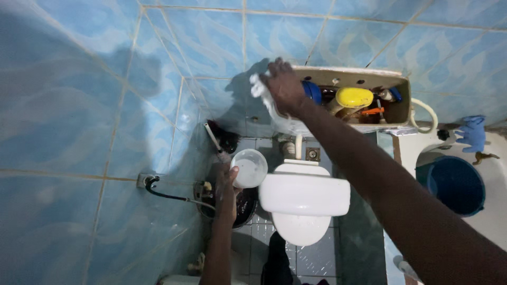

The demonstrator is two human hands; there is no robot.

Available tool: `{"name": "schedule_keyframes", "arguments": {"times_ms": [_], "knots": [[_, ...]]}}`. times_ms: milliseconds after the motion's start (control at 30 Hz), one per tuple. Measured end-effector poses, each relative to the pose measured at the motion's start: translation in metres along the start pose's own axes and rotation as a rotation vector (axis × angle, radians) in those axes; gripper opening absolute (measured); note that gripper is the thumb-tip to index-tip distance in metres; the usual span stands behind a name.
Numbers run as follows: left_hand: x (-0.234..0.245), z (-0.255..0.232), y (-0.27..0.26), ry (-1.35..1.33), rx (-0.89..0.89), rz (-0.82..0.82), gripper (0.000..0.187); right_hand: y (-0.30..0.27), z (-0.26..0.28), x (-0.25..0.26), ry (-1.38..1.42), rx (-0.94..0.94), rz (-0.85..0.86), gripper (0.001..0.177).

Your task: The person wipes the interior of a toilet tank with a cloth, scrubs it with a brush, pours water from a cup to rinse the basin, and places the tank lid back onto the unit while holding a connector wire.

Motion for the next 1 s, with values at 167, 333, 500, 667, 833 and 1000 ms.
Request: {"name": "schedule_keyframes", "arguments": {"times_ms": [167,333,500,667,833,1000], "knots": [[-0.007,0.009,-0.008,-0.081,0.0,0.042,0.07,-0.033,0.009,0.007,0.059,-0.008,-0.02,0.065],[-0.014,0.024,-0.012,0.032,0.021,0.037,0.072,-0.094,0.037,0.03,0.075,0.019,0.065,0.056],[-0.025,0.018,-0.018,-0.016,0.008,0.078,0.074,-0.105,0.036,0.037,0.161,-0.077,0.002,0.061],[-0.024,0.018,-0.017,0.047,0.027,0.007,0.074,-0.053,0.004,-0.024,0.452,-0.349,0.022,0.064],[-0.022,0.024,-0.015,-0.041,0.017,0.041,0.07,-0.063,0.021,-0.007,0.466,-0.369,0.066,0.069],[-0.02,0.028,-0.021,-0.033,-0.006,0.088,0.068,-0.138,0.023,0.023,0.331,-0.199,-0.047,0.062]]}}
Point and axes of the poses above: each hand's wrist, its own y-axis towards the middle knuckle, its own x-axis out of the back of the hand, z = x × y, the point moved 10 cm from there along y, towards the middle knuckle, and after that the axes turned 13 degrees about -y, right-handed, at the moved point
